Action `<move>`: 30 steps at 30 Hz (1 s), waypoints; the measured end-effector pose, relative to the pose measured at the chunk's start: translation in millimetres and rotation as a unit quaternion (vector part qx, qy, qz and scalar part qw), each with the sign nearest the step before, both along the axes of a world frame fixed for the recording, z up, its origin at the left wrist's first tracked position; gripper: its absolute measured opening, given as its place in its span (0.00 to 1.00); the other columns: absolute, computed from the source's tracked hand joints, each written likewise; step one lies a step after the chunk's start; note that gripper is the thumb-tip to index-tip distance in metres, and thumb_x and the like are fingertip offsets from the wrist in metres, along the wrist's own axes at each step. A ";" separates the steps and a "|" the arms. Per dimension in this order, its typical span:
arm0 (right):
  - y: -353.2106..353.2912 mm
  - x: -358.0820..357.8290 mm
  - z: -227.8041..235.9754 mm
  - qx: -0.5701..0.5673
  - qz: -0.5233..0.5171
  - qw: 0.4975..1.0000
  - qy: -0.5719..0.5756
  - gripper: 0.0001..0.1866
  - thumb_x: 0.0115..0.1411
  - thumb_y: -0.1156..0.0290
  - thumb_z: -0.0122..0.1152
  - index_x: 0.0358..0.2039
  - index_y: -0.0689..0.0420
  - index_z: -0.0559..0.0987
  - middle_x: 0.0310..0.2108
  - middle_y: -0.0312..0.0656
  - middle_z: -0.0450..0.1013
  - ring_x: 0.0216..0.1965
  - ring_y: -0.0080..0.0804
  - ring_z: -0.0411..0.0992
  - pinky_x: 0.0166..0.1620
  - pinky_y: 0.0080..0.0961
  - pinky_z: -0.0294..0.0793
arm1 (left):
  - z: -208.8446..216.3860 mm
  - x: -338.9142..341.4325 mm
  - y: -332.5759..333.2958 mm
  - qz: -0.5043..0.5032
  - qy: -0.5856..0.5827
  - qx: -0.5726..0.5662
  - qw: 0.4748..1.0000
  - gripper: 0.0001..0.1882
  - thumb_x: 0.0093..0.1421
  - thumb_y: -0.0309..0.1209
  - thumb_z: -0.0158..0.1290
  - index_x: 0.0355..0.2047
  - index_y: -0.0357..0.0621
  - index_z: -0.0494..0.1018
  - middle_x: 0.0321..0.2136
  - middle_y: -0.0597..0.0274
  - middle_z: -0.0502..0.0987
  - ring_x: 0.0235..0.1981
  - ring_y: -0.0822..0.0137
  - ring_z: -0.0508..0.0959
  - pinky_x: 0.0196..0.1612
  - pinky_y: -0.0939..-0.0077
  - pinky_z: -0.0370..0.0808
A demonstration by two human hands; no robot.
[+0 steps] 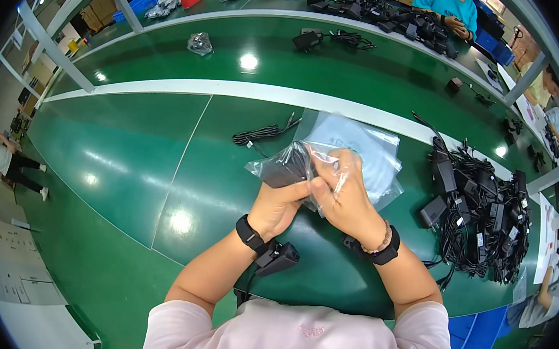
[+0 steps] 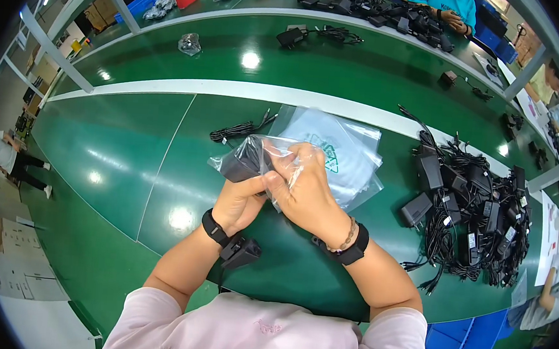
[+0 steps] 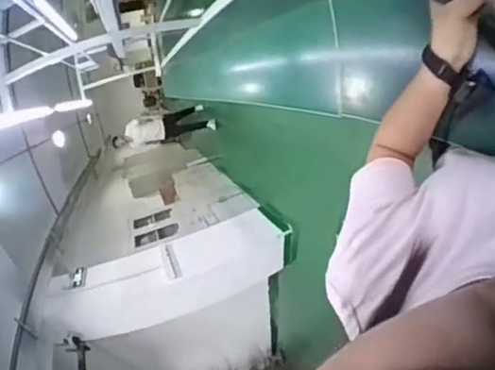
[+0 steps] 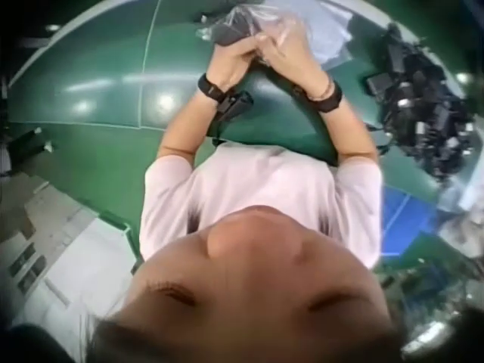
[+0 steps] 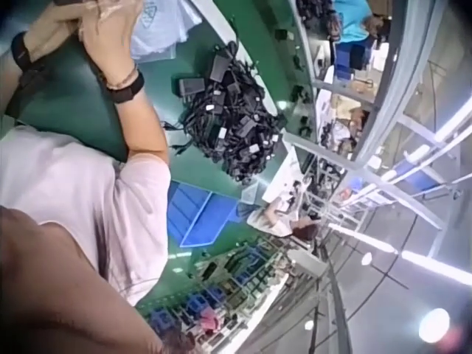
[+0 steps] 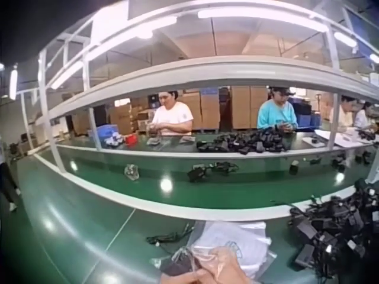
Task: The person picks up a power adapter and a cable, wraps the cable around the adapter, and places the unit into a plastic bag, repeating this process for several units.
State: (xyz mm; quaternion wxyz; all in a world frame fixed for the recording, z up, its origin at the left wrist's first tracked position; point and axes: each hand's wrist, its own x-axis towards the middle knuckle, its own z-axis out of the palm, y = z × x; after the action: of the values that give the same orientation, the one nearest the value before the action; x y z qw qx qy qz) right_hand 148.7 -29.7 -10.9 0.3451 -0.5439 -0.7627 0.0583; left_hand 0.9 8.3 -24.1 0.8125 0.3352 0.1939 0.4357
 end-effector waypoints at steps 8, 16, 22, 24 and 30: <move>10.5 25.9 19.6 -0.172 0.148 0.906 0.358 0.29 0.61 0.59 0.50 0.58 0.63 0.59 0.46 0.44 0.66 0.51 0.33 0.60 0.54 0.32 0.59 | -11.2 -10.5 18.0 0.016 -0.063 -0.095 0.993 0.18 0.52 0.24 0.53 0.45 0.42 0.68 0.39 0.63 0.74 0.42 0.67 0.72 0.49 0.68 0.67; 1.4 -7.5 -12.0 -0.173 0.106 0.783 0.588 0.40 0.59 0.57 0.54 0.63 0.54 0.43 0.60 0.47 0.52 0.58 0.36 0.55 0.54 0.32 0.62 | -3.8 -4.5 10.5 0.122 -0.087 -0.072 0.986 0.15 0.53 0.24 0.52 0.42 0.43 0.69 0.36 0.63 0.75 0.41 0.67 0.73 0.50 0.66 0.66; 0.0 -24.9 -13.2 -0.155 0.113 0.709 0.679 0.29 0.60 0.61 0.53 0.58 0.57 0.58 0.55 0.47 0.61 0.54 0.35 0.61 0.52 0.31 0.65 | -8.1 6.3 -8.0 0.073 -0.036 -0.025 0.996 0.17 0.51 0.22 0.54 0.43 0.41 0.68 0.39 0.63 0.73 0.41 0.68 0.73 0.46 0.71 0.69; -1.5 -18.6 -6.9 -0.150 0.090 0.712 0.680 0.21 0.60 0.64 0.53 0.51 0.60 0.66 0.51 0.46 0.66 0.50 0.33 0.65 0.50 0.29 0.67 | -4.8 6.8 -10.8 0.070 -0.033 -0.016 0.997 0.18 0.51 0.21 0.55 0.43 0.40 0.68 0.39 0.63 0.73 0.41 0.69 0.73 0.45 0.72 0.70; -9.1 -3.1 -1.5 -0.001 0.015 0.879 0.476 0.14 0.61 0.67 0.51 0.40 0.65 0.73 0.44 0.44 0.71 0.42 0.29 0.70 0.45 0.25 0.70 | 23.6 -1.8 -2.5 0.048 0.067 0.038 0.996 0.18 0.50 0.20 0.56 0.42 0.41 0.68 0.43 0.60 0.72 0.43 0.69 0.72 0.41 0.79 0.71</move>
State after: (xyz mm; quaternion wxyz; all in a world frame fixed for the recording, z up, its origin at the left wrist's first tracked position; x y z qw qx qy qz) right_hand 145.6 -38.8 -12.4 0.6648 -0.4394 -0.5148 0.3161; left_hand -0.9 5.8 -0.4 0.7627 0.3846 0.2465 0.4578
